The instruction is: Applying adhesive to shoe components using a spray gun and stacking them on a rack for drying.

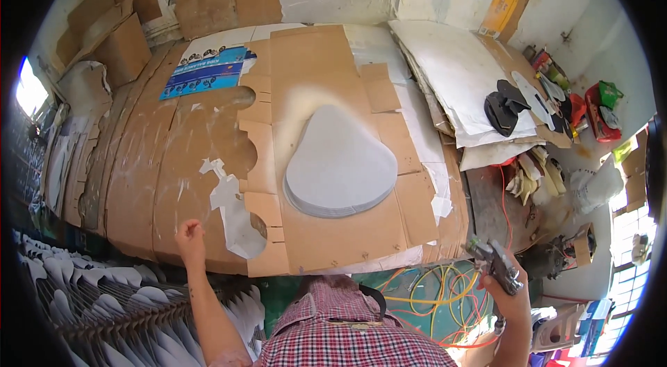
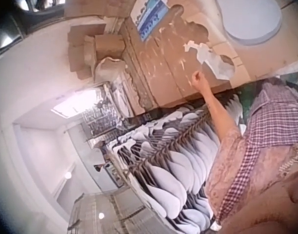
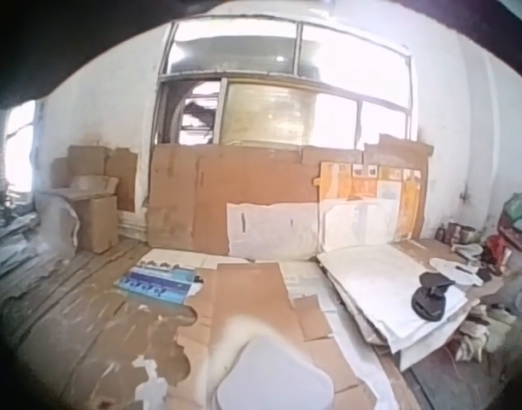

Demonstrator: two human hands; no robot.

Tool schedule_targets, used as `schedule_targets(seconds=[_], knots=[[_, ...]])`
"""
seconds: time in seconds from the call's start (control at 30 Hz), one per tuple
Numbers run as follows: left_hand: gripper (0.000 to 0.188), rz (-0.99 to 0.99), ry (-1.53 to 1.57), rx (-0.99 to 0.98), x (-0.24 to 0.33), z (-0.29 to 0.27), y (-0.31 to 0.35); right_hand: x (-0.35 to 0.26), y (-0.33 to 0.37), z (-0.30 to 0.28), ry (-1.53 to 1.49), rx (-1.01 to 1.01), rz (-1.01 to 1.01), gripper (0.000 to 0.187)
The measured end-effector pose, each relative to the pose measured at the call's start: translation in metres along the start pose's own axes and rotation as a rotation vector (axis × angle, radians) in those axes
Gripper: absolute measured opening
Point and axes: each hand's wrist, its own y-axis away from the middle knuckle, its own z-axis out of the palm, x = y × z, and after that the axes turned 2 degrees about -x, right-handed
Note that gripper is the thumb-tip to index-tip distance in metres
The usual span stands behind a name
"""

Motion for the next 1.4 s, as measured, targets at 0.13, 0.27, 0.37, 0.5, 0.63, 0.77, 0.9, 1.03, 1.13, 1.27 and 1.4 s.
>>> schedule_targets(seconds=[0.13, 0.27, 0.37, 0.5, 0.63, 0.77, 0.9, 1.03, 1.13, 1.27, 1.4], knots=[[0.008, -0.022, -0.002, 0.007, -0.004, 0.002, 0.004, 0.0, 0.009, -0.003, -0.081, -0.221, 0.026, 0.052], [0.009, -0.022, -0.008, -0.023, -0.002, 0.012, 0.007, 0.01, -0.002, 0.018, -0.189, -0.288, -0.016, 0.06], [0.009, -0.011, -0.017, -0.02, 0.004, 0.019, 0.011, 0.002, -0.017, 0.031, -0.179, -0.196, -0.112, 0.059], [0.008, -0.012, -0.009, -0.045, 0.008, 0.022, 0.019, -0.001, -0.027, 0.021, -0.185, -0.1, -0.133, 0.055], [0.009, -0.038, -0.041, -0.053, 0.01, 0.027, 0.022, 0.004, -0.015, -0.004, -0.082, 0.042, -0.085, 0.055], [0.009, -0.039, -0.031, -0.052, 0.014, 0.036, 0.021, 0.011, 0.005, -0.031, -0.049, 0.009, -0.04, 0.053], [0.009, -0.002, 0.006, -0.087, 0.023, 0.05, 0.021, 0.003, 0.015, -0.028, -0.087, -0.103, 0.027, 0.051], [0.009, 0.113, 0.07, -0.132, 0.021, 0.074, 0.024, 0.009, -0.001, -0.011, -0.181, -0.276, -0.017, 0.053], [0.009, 0.165, 0.059, -0.204, 0.024, 0.104, 0.04, 0.005, -0.023, 0.009, -0.235, -0.248, -0.083, 0.053], [0.01, 0.161, 0.01, -0.393, 0.066, 0.143, 0.075, 0.011, -0.04, 0.008, -0.253, -0.101, -0.168, 0.052], [0.011, 0.088, 0.143, -0.487, 0.029, 0.166, 0.075, 0.014, -0.038, -0.014, -0.198, -0.031, -0.13, 0.055]])
